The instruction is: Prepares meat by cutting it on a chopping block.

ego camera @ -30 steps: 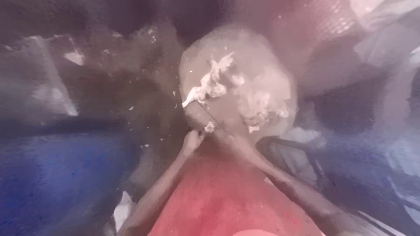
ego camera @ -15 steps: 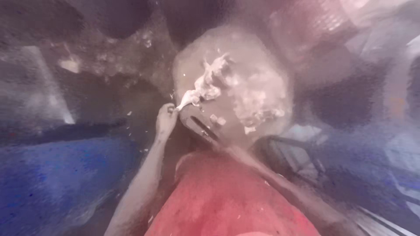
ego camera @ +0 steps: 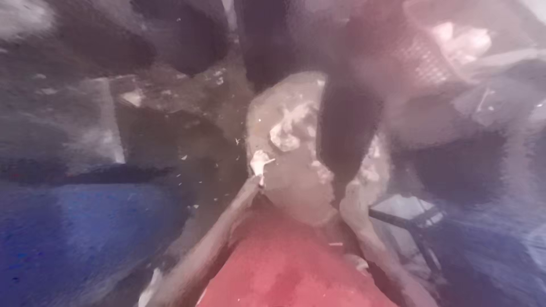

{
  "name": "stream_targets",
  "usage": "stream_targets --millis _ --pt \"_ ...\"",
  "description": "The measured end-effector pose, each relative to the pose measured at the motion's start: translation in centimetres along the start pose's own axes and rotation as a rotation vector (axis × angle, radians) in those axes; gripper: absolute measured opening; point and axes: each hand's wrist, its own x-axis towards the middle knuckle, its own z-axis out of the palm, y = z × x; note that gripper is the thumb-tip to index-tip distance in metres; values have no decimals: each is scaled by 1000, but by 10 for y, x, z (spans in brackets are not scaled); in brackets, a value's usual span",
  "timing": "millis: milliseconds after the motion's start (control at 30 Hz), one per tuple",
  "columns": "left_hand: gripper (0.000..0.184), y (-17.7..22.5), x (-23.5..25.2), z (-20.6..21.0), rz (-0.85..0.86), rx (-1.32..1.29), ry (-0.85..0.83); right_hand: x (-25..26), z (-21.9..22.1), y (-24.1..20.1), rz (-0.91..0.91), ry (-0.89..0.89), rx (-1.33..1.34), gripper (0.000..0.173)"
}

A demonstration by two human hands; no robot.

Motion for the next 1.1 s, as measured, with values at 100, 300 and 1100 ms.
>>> stream_targets --millis 100,300,1100 --pt "38 -22 -3 11 -34 -1 -2 -11 44 10 151 -37 92 89" --pt "38 -19 -9 -10 -9 137 -34 -22 76 116 648 -624 -489 56" --pt "44 -63 -57 -61 -75 573 -109 -37 82 110 577 -629 -258 51"
